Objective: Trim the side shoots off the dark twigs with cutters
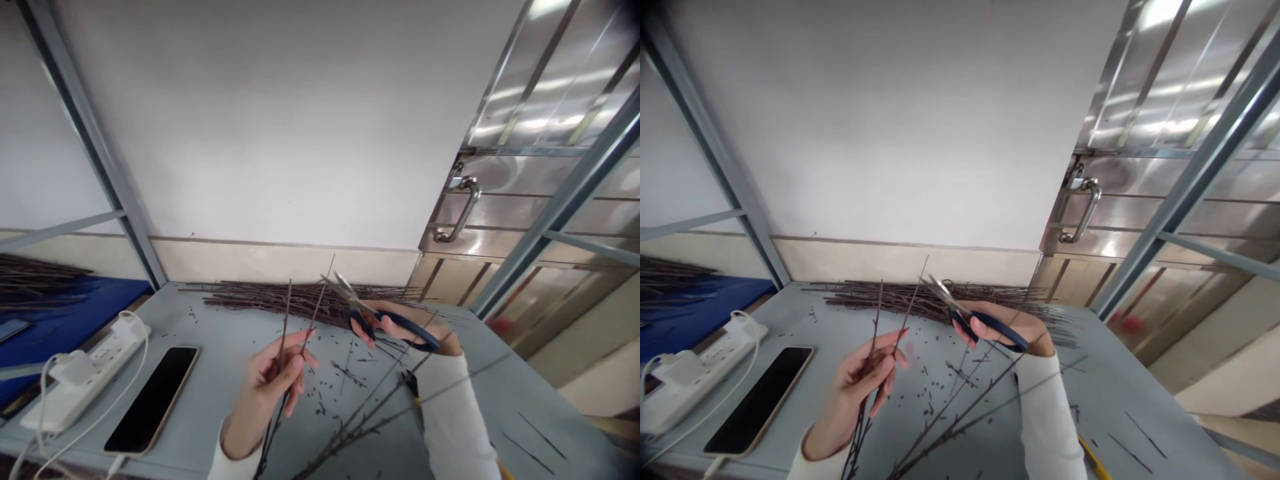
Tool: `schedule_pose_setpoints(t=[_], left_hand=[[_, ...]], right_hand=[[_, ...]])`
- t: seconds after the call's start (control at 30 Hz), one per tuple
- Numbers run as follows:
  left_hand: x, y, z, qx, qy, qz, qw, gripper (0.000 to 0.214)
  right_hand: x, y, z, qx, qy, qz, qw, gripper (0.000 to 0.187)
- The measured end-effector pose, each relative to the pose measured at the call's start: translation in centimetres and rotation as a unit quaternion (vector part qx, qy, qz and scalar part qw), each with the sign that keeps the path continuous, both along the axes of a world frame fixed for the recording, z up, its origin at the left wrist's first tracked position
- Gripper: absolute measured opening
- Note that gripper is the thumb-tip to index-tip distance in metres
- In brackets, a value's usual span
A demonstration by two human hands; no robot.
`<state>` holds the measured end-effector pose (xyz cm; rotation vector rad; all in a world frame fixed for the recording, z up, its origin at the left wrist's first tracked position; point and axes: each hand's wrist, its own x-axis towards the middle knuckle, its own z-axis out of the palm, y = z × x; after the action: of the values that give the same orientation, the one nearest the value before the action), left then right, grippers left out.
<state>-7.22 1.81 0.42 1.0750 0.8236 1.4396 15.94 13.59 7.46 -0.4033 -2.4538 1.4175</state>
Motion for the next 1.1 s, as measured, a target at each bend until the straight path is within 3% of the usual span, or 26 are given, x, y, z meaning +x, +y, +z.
schedule_pose_setpoints(t=[0.2, 0.4, 0.53, 0.73, 0.9, 1.1], left_hand=[[0.6, 0.2, 0.1, -0.007, 0.0, -0.012, 1.0, 0.038], [0.8, -0.7, 1.0, -0.035, 0.052, 0.018, 0.998, 0.042], [0.4, -0.7, 0.6, -0.022, 0.061, 0.019, 0.998, 0.043], [0.2, -0.6, 0.3, -0.012, 0.023, 0.008, 1.0, 0.039], [0.6, -0.8, 1.1, -0.017, -0.011, 0.057, 0.998, 0.037], [1.1, 0.0, 1.8, -0.017, 0.04, 0.096, 0.994, 0.041]], right_hand=[[-0.5, -1.4, 0.3, 0.039, -0.031, -0.028, 0.998, 0.063], [-0.6, -1.0, -0.4, 0.054, -0.03, -0.034, 0.998, 0.059], [-1.1, -0.9, -0.3, 0.081, -0.026, -0.055, 0.995, 0.05], [-2.2, -0.7, -0.9, 0.168, -0.008, -0.198, 0.966, 0.027], [-2.9, -0.4, -1.1, 0.195, 0.009, -0.218, 0.956, 0.025], [-2.9, -0.8, -1.1, 0.191, 0.004, -0.228, 0.955, 0.031]])
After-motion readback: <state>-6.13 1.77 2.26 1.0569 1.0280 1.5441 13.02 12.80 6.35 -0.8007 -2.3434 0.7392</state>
